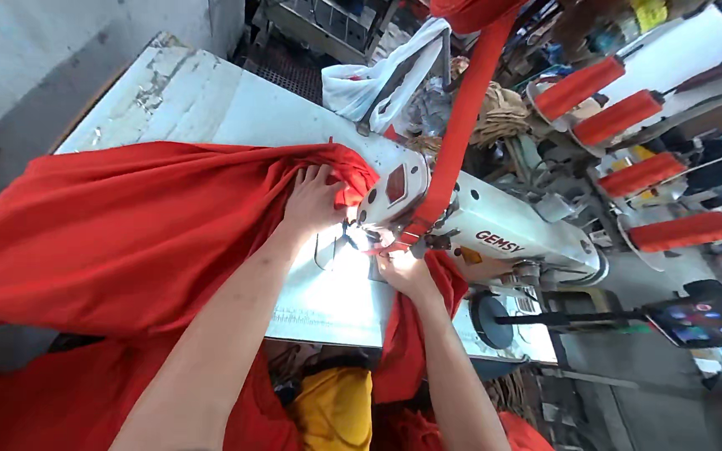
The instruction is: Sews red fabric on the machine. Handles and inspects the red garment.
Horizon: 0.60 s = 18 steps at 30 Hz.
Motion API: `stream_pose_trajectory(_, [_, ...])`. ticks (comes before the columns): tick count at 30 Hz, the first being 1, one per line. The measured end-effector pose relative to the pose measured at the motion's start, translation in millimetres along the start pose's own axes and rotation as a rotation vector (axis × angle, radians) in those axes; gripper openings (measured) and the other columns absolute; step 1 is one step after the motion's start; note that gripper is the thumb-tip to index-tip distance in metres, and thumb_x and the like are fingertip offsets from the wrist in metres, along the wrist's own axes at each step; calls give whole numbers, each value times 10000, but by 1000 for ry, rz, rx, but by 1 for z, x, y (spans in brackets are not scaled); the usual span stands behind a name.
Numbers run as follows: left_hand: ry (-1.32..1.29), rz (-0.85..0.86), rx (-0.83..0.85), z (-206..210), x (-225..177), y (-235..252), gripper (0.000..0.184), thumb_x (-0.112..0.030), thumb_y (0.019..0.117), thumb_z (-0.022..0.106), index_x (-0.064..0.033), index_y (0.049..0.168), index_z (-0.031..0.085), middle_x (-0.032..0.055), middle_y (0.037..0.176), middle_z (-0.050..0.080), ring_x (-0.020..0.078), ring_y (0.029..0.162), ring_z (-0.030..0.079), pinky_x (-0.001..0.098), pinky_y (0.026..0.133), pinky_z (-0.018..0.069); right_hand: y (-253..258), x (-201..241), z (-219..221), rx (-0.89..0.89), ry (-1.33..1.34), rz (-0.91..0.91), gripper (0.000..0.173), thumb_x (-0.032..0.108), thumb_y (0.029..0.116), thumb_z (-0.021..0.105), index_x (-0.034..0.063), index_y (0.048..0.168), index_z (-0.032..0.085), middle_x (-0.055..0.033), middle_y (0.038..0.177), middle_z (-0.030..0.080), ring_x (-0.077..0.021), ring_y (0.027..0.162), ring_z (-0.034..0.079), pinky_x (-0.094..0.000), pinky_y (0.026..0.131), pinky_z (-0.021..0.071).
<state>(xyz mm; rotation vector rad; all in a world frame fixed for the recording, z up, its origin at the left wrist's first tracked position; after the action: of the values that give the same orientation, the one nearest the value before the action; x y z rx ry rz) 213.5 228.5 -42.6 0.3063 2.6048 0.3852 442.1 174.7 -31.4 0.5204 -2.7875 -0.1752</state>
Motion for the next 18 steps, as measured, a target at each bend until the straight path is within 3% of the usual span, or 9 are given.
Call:
stream_pose_trajectory(2, [-13, -17, -27, 0, 1, 5, 314, -478, 917, 638, -269, 1127, 741, 78, 1363, 586, 331, 1301, 504, 555, 1091, 366, 7, 6, 5, -12, -49, -18, 314, 339, 985, 592, 121, 1142, 755, -99, 1080, 755, -233, 1070, 703, -494, 962, 538])
stream_pose_trajectory(5, [-56, -32, -63, 1, 1, 12, 206, -407, 951, 643, -250, 1003, 766, 45, 1254, 635, 303, 1229, 541, 541, 1058, 385, 18, 9, 13, 72, -97, -9, 329, 359, 984, 633, 100, 1153, 746, -154, 1105, 742, -312, 1093, 691, -568, 963, 511])
stream_pose_trajectory(9, [-128, -24, -73, 0, 2, 22, 225, -407, 956, 640, -227, 980, 773, 27, 1165, 679, 277, 1177, 584, 535, 1030, 407, 29, 21, 21, 266, -70, 86, 353, 279, 979, 674, 12, 1206, 711, -241, 1178, 706, -389, 1164, 654, -605, 1020, 462])
stream_pose_trajectory(13, [-167, 23, -53, 4, 4, 30, 261, -436, 967, 627, -225, 990, 780, 13, 1130, 700, 251, 1139, 609, 514, 981, 433, 28, 27, 24, 184, -12, 58, 346, 256, 976, 687, -15, 1191, 709, -250, 1153, 711, -392, 1129, 670, -577, 999, 486])
stream_pose_trajectory(18, [-165, 38, -20, 5, 1, 34, 277, -440, 971, 628, -217, 1020, 783, 20, 1118, 711, 243, 1145, 621, 513, 998, 428, 26, 21, 25, 118, 62, 18, 308, 209, 995, 648, -28, 1184, 704, -245, 1129, 712, -364, 1111, 677, -535, 996, 501])
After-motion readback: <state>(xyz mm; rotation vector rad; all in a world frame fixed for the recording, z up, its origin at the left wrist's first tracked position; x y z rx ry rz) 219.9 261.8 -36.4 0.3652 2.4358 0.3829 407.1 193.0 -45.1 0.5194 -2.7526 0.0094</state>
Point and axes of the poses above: each hand's wrist, its own y-axis towards the middle knuckle, its own z-axis out of the palm, x = y × z, the point moved 4 cm from there along y, towards the middle knuckle
